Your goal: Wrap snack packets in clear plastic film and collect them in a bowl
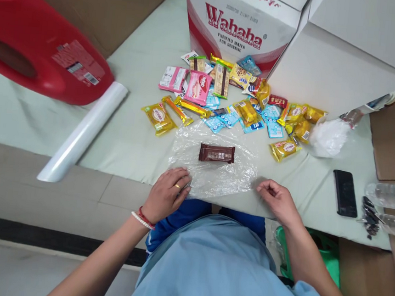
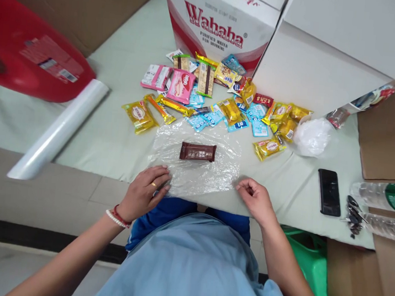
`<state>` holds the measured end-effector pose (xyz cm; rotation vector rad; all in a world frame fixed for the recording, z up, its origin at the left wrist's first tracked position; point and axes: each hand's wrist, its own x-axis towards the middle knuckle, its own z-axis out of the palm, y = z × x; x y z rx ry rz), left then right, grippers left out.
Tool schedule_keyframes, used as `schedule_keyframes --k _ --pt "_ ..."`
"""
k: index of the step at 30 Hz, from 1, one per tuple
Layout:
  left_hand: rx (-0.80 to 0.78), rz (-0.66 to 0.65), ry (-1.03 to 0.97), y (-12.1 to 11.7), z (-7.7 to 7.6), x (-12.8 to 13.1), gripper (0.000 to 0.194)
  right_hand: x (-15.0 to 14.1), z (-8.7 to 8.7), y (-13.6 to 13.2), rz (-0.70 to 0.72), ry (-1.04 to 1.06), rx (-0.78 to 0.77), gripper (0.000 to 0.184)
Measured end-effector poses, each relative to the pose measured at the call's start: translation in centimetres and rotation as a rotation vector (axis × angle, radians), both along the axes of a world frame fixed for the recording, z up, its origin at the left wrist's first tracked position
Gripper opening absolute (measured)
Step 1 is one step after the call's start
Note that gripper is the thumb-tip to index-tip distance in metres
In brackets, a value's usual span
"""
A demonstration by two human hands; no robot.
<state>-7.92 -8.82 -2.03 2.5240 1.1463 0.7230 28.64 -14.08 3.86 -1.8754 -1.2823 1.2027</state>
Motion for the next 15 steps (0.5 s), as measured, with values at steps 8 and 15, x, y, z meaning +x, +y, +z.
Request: schedule_keyframes --k 8,15 --pt "0.005 0.041 0.014 -0.1 0.2 0.5 0.023 -2.3 -1.0 0.6 0.081 -0.361 0.121 0.025" --pt "-0.027 0.038 -0.003 -0.1 0.3 0.5 0.026 -0.8 -1.0 0.1 0.168 -0.233 0.330 0.017"
